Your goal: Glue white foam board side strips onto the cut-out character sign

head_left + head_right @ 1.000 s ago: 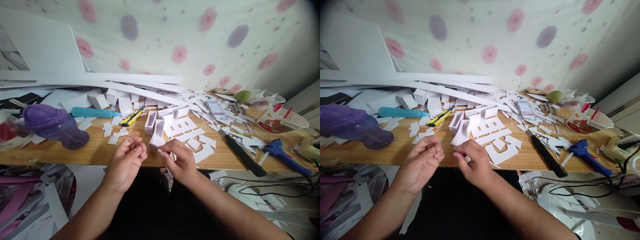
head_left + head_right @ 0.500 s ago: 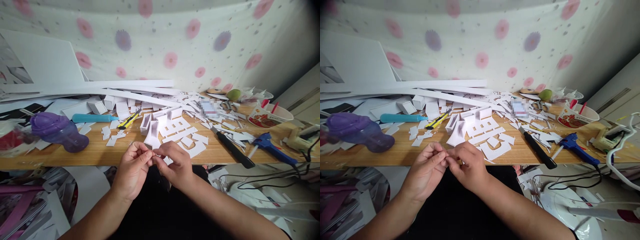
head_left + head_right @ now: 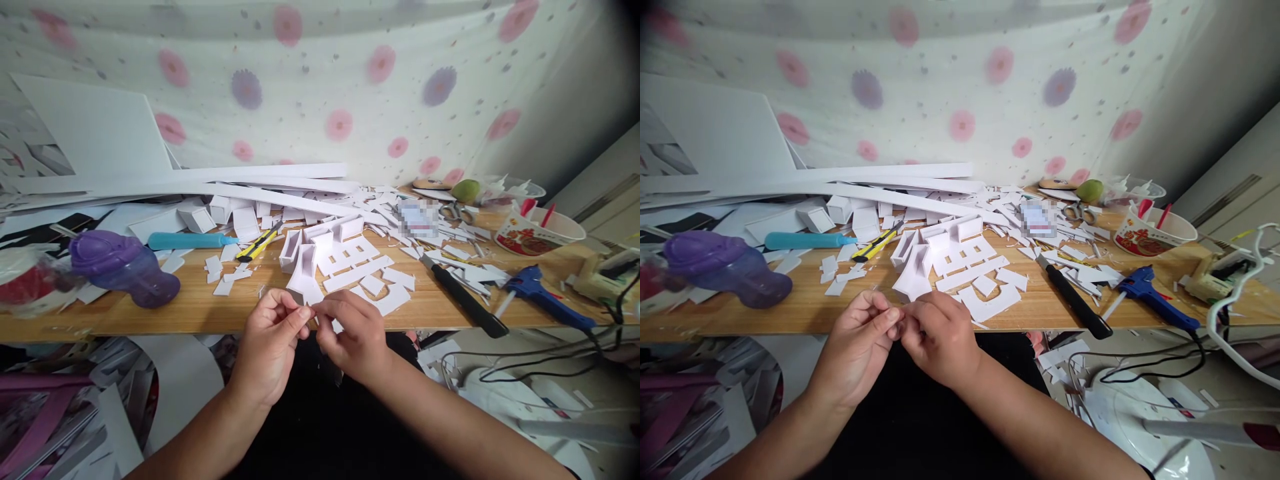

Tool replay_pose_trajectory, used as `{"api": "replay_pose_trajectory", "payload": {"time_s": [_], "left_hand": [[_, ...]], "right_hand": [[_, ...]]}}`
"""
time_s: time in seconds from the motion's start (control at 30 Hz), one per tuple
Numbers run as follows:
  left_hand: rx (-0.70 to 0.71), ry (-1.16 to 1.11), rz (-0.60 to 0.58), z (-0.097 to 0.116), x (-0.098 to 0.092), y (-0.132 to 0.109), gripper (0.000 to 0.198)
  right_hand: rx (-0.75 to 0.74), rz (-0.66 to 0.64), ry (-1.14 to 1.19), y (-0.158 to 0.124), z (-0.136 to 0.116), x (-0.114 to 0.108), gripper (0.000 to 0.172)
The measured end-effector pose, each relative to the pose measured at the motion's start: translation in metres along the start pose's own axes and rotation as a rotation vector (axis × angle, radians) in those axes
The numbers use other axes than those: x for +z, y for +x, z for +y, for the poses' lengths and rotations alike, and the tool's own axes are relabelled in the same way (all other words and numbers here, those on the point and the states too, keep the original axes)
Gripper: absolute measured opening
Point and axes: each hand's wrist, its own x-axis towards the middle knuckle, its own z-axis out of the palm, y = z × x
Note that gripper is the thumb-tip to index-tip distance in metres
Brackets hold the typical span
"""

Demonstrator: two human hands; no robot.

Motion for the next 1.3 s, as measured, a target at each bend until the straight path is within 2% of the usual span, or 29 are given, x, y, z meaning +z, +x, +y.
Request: {"api": "replay_pose_trajectory", "payload": {"time_s": [0.17, 0.27, 0.4, 0.53, 0.67, 0.83, 0.9, 1.0, 1.13, 1.17, 1.23, 1.3], "left_hand": [[-0.058, -0.085, -0.025, 0.003, 0.000, 0.003, 0.035], [-0.063, -0.110, -0.025, 0.004, -0.001, 0.004, 0.036], [-0.062, -0.021, -0.057, 0.001, -0.008, 0.003, 0.027], [-0.054, 0.083, -0.113, -0.007, -0.017, 0.002, 0.022], [-0.013, 0.131, -0.122, -0.013, -0.024, -0.001, 0.023], [-0.054, 0.153, -0.144, -0.018, -0.036, -0.005, 0.026], [-0.080, 0.196, -0.196, -0.021, -0.044, -0.005, 0.032], [-0.119, 0.323, -0.295, -0.028, -0.059, -0.004, 0.041], [-0.153, 0.440, -0.371, -0.034, -0.087, -0.003, 0.049], [-0.167, 0.464, -0.402, -0.033, -0.095, -0.003, 0.051], [-0.164, 0.570, -0.469, -0.026, -0.115, -0.003, 0.052], [-0.054, 0.851, -0.519, -0.013, -0.137, -0.003, 0.041]], "right_hand": [[0.372, 0.026, 0.271, 0.004, 0.002, -0.003, 0.012], [0.432, 0.031, 0.348, 0.003, 0.004, -0.004, 0.013], [0.327, 0.035, 0.318, 0.002, 0.002, -0.003, 0.013], [0.189, -0.053, 0.273, -0.002, 0.000, 0.000, 0.014], [0.085, -0.127, 0.238, -0.010, 0.001, 0.002, 0.018], [0.024, -0.162, 0.192, -0.015, 0.004, 0.003, 0.017], [0.009, -0.178, 0.177, -0.017, 0.004, 0.006, 0.014], [-0.035, -0.187, 0.116, -0.022, 0.003, 0.014, 0.009], [-0.051, -0.222, 0.117, -0.030, 0.003, 0.030, 0.006], [-0.056, -0.244, 0.141, -0.032, 0.004, 0.033, 0.003], [-0.108, -0.306, 0.188, -0.034, 0.007, 0.039, 0.010], [-0.177, -0.381, 0.211, -0.035, 0.009, 0.039, 0.015]]}}
